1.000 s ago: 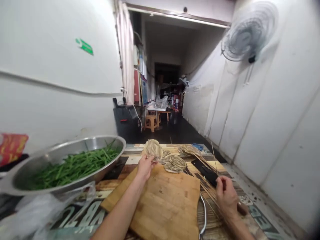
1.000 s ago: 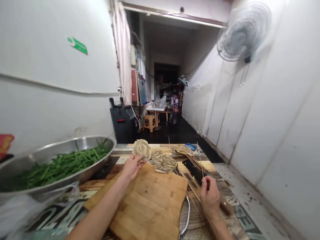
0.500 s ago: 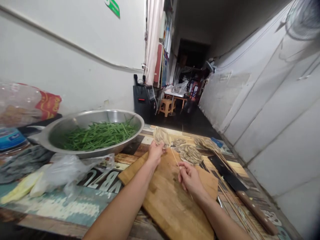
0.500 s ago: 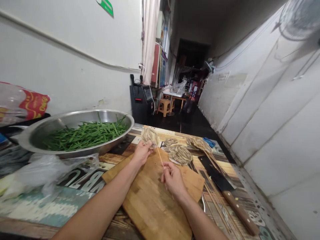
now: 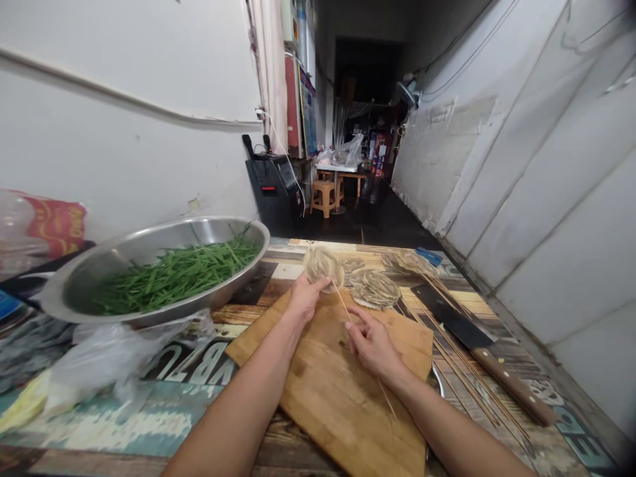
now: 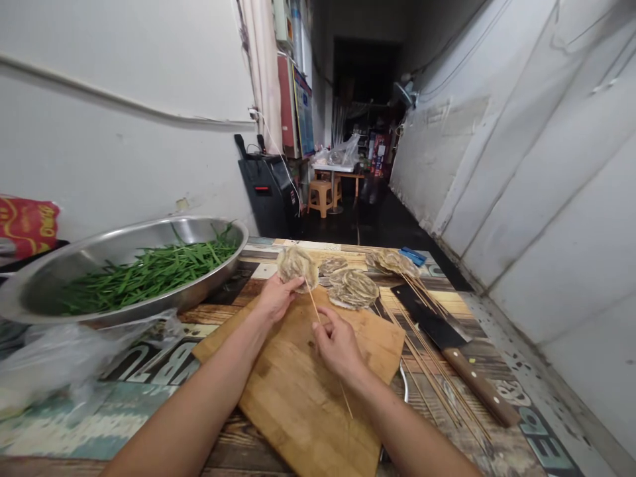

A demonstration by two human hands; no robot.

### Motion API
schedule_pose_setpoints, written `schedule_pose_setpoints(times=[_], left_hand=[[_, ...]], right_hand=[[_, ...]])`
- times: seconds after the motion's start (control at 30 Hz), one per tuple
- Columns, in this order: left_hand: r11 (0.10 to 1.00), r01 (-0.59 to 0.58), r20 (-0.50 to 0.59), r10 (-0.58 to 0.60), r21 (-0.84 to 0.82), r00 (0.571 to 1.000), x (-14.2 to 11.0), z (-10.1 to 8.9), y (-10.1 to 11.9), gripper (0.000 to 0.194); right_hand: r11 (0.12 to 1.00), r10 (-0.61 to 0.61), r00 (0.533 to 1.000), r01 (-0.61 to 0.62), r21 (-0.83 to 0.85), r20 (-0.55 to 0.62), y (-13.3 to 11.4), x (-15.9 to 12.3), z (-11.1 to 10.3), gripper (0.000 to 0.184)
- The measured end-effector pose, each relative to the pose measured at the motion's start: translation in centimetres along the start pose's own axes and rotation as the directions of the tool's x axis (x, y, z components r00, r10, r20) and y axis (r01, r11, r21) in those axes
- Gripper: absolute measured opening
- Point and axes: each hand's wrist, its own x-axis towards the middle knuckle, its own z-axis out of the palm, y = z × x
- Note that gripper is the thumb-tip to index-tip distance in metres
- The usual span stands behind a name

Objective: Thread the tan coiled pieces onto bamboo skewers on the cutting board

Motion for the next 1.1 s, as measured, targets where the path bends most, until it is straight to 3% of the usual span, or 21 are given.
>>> schedule_pose_setpoints(times=[0.13, 0.27, 0.57, 1.0, 1.1], left_hand=[[0.999, 0.037, 0.084, -0.038, 0.009, 0.996, -0.6, 0.5, 0.0, 0.046], [0.995, 0.081, 0.024, -0.079, -0.054, 0.997, -0.4, 0.6, 0.0, 0.045], [0.993, 0.046, -0.059, -0.052, -0.111, 0.997, -0.1, 0.6, 0.2, 0.035], [0.996, 0.007, -0.034, -0.010, -0.094, 0.999, -0.1, 0.6, 0.0, 0.042], [0.997, -0.050, -0.040, 0.048, -0.055, 0.998, 0.2, 0.5, -0.5, 0.044]], right_hand=[[1.000, -0.023, 0.996, 0.025, 0.016, -0.087, 0.5, 0.4, -0.3, 0.051], [0.999, -0.033, 0.992, 0.034, 0.009, -0.126, 0.8, 0.4, -0.4, 0.048], [0.994, -0.070, 0.986, 0.057, -0.090, -0.148, 0.9, 0.2, -0.2, 0.046], [0.989, -0.144, 0.972, 0.134, -0.064, -0.187, 1.3, 0.5, -0.3, 0.035], [0.988, -0.151, 0.969, 0.142, -0.058, -0.198, 1.3, 0.5, -0.3, 0.033]])
